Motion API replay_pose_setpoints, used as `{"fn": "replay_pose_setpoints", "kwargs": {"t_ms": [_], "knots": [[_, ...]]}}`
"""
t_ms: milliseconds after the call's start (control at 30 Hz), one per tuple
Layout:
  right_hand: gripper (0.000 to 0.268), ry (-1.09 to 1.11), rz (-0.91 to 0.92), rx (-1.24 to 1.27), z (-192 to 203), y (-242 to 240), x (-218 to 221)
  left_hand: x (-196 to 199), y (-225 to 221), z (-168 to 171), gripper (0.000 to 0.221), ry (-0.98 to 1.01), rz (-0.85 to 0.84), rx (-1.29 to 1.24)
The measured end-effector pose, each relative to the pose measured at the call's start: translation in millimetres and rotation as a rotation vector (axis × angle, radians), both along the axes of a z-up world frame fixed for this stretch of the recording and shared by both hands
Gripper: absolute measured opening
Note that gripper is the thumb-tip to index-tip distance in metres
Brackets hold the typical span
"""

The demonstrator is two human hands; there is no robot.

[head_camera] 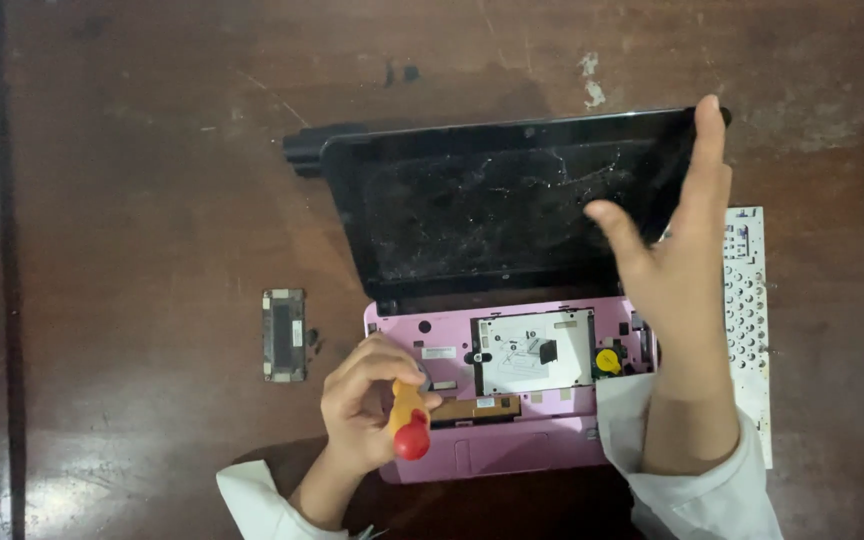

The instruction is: Disassembling the internal components of a laptop by removing screws and prying the casing.

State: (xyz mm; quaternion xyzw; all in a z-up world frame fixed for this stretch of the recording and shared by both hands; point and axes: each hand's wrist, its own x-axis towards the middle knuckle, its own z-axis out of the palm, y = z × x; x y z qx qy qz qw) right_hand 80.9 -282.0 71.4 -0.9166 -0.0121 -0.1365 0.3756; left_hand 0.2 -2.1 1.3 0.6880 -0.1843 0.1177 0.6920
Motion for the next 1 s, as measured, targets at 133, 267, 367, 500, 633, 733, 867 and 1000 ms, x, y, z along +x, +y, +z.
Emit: {"fn": "replay_pose_setpoints", "kwargs": {"t_ms": [133,267,367,500,633,733,867,1000], "knots": [[0.069,-0.097,-0.01,-0.176,10,-11,-8,1,-1,1,0.02,-0.029,0.03,0.024],[0.031,-0.398,-0.129,-0.288,23,-9,-21,0,1,-3,0.022,-0.016,0.011,0.013],[0.015,-0.408,-0.061,-0.244,29,1,-21,-2,2,-5,0.022,-0.005,-0.002,0.023],[0.023,-0.275,-0.004,-0.103,36,24,-29,-1,0,-1,0.019,-0.009,0.013,0.035],[0.018,-0.452,-0.045,-0.353,31,43,-27,1,-2,-1,0.021,-0.018,0.02,0.024],[0.055,-0.383,0.034,-0.193,38,54,-36,1,-1,3,0.02,-0.021,0.015,0.034],[0.026,-0.124,0.528,0.163,43,64,-41,0,4,6,0.022,-0.05,-0.041,0.136],[0.094,0.169,0.76,0.314,41,78,-54,0,5,13,0.015,-0.022,-0.056,0.15]]}}
